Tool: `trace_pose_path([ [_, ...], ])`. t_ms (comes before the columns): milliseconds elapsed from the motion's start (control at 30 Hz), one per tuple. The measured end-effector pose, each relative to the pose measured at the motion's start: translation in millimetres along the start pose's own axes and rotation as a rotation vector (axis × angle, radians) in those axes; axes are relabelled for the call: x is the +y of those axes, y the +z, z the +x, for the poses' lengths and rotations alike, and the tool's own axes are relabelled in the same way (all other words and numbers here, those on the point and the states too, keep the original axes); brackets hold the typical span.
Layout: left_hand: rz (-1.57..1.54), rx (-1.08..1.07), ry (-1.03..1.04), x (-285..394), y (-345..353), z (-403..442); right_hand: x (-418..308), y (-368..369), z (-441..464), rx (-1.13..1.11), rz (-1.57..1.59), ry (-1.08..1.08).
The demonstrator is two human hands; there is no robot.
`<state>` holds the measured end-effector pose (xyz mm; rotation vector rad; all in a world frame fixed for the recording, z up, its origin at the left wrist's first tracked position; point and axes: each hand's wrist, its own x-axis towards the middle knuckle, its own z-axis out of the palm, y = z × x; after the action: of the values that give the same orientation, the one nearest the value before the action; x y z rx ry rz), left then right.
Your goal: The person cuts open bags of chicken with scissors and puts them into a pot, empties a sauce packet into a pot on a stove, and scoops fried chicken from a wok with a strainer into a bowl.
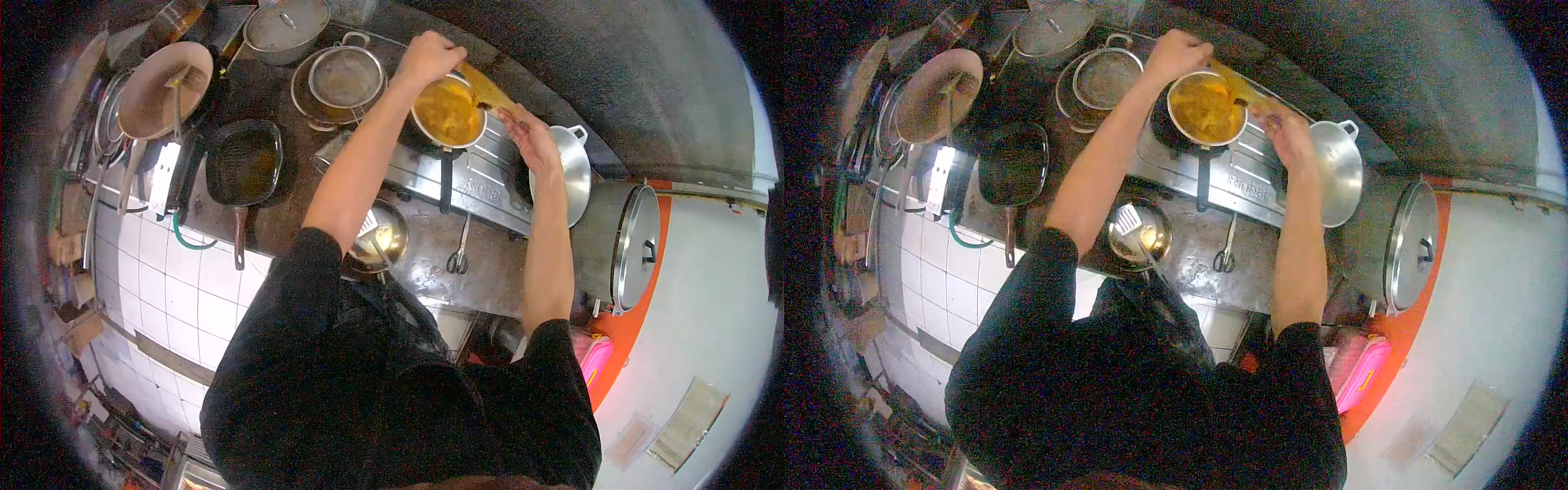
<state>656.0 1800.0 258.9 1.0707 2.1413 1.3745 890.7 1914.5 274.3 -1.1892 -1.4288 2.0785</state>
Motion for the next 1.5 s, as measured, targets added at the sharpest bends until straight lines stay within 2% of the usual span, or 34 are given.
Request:
trace_pose_path([
  [33, 0.006, -0.008, 0.003, -1.7, -5.2, -9.7, -0.6, -2.5, 0.5, 0.006, 0.000, -0.001],
  [100, -0.195, -0.066, -0.102, -17.4, -0.7, -39.9, 0.2, -8.0, 6.4, -0.070, -0.184, -0.166],
  [167, -0.167, -0.121, -0.105, -27.0, 12.7, -80.7, -13.2, 17.7, -20.4, -0.031, -0.244, -0.227],
  [233, -0.705, -0.081, -0.307, -38.4, 58.1, -118.2, -15.2, 28.5, -30.6, -0.002, -0.314, -0.273],
  [300, -1.232, -0.167, -0.523, -20.3, 72.1, -134.6, -18.8, 26.7, -27.3, -0.050, -0.435, -0.306],
  [333, -1.387, -0.177, -0.588, -6.5, 69.1, -143.4, -18.4, 26.1, -28.2, -0.059, -0.445, -0.301],
  [367, -1.399, -0.167, -0.587, -3.1, 76.5, -141.5, -19.0, 25.4, -31.5, -0.078, -0.480, -0.285],
  [433, -1.702, -0.095, -0.629, 1.6, 101.3, -135.9, -22.8, 20.1, -39.0, -0.109, -0.554, -0.252],
  [467, -1.533, -0.088, -0.568, 2.3, 113.4, -132.6, -27.2, 11.0, -44.6, -0.110, -0.566, -0.247],
  [533, -1.491, -0.071, -0.523, 9.2, 121.8, -125.3, -43.6, -1.6, -49.5, -0.191, -0.758, 0.009],
  [567, -1.436, -0.055, -0.477, 10.4, 126.7, -121.1, -52.3, -1.6, -50.5, -0.190, -0.766, 0.008],
  [633, -1.422, -0.084, -0.444, 4.9, 139.2, -110.6, -70.9, -1.2, -52.0, 0.082, -0.981, 0.009],
  [667, -1.400, -0.117, -0.414, 3.3, 144.5, -107.1, -61.2, -35.6, -23.3, 0.152, -1.168, -0.210],
  [700, -1.404, -0.121, -0.412, 6.5, 143.4, -106.7, -69.7, -26.6, -22.9, 0.158, -1.171, -0.211],
  [767, -1.399, -0.142, -0.353, 11.7, 141.0, -106.4, -87.0, -11.9, -21.6, -0.190, -1.167, -0.085],
  [800, -1.399, -0.145, -0.352, 10.5, 145.0, -105.1, -80.2, -19.9, -7.9, -0.325, -0.981, 0.004],
  [933, -1.502, -0.099, -0.471, 7.8, 150.9, -103.4, -83.2, -19.7, 10.2, -0.383, -1.172, 0.075],
  [1000, -1.538, -0.097, -0.517, 11.3, 148.2, -105.1, -78.6, -12.8, 18.9, -0.329, -1.334, -0.130],
  [1100, -1.620, -0.081, -0.523, 14.8, 148.9, -103.6, -71.8, 4.2, 28.0, -0.214, -1.512, -0.145],
  [1200, -1.622, -0.065, -0.545, 20.5, 154.5, -101.9, -61.1, 3.8, 44.6, -0.253, -1.445, -0.230],
  [1267, -1.764, 0.074, -0.588, 22.4, 162.6, -103.1, -64.8, 10.3, 47.7, -0.227, -1.539, -0.181],
  [1333, -1.859, 0.037, -0.650, 16.2, 174.2, -101.1, -65.0, 23.8, 42.7, -0.196, -1.635, -0.133],
  [1400, -1.956, 0.000, -0.709, 7.4, 192.8, -99.0, -60.9, 24.7, 44.6, -0.110, -1.639, -0.235],
  [1433, -2.012, -0.004, -0.700, 4.0, 201.6, -97.9, -59.4, 23.4, 46.4, -0.113, -1.643, -0.235],
  [1500, -2.069, -0.002, -0.689, 7.5, 199.2, -97.9, -56.5, 21.0, 51.1, -0.274, -1.567, -0.260],
])
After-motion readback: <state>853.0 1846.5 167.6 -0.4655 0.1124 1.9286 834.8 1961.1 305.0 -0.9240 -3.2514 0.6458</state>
